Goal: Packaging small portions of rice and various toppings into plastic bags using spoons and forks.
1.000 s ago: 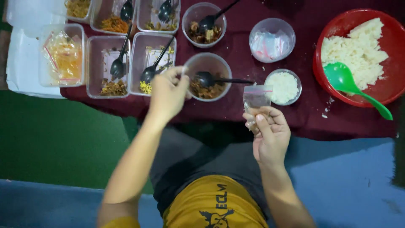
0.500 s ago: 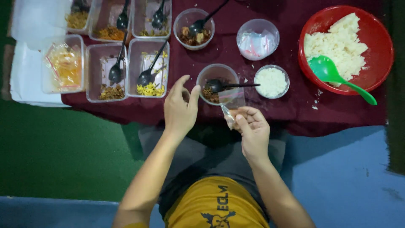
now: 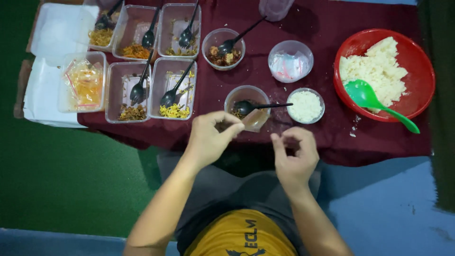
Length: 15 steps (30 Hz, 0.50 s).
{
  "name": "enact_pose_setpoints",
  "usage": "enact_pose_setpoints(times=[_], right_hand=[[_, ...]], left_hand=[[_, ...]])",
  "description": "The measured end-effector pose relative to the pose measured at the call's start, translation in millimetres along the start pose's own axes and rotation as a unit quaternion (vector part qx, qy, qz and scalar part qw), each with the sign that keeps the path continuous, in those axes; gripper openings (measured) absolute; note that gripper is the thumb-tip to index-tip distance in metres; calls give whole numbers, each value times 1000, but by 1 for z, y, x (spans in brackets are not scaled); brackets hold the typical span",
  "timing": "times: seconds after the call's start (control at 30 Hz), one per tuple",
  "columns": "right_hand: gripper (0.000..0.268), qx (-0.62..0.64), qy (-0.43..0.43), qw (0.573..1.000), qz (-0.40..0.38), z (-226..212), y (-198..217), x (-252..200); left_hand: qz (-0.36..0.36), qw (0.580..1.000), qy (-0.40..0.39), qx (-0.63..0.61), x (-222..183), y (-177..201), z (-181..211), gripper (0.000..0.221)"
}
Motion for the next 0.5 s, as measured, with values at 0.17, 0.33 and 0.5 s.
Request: enact_pose_setpoints(times=[0.17,0.33,0.5], right_hand=[[15,153,-159,970,-103,-11,-13,-13],[20,201,-202,948,-144,0,-15,-28],[12,205,-248,935,-152,8,-18,-32]], left_hand=[[-41,997,39,-55,-21,-23,-11,6],[-66,991,67,-97,-32,-32,-34,8],[-112,986,100,-74,-36,-27,-32,3]])
Point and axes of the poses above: each hand's wrist, its own x-axis towards the middle knuckle, its own y-axis out of the back of the hand, z = x × y, the point moved 1 cm from there along x, towards the middle knuckle, and after that the axes turned 1 degree about y, right-handed, at the moved point
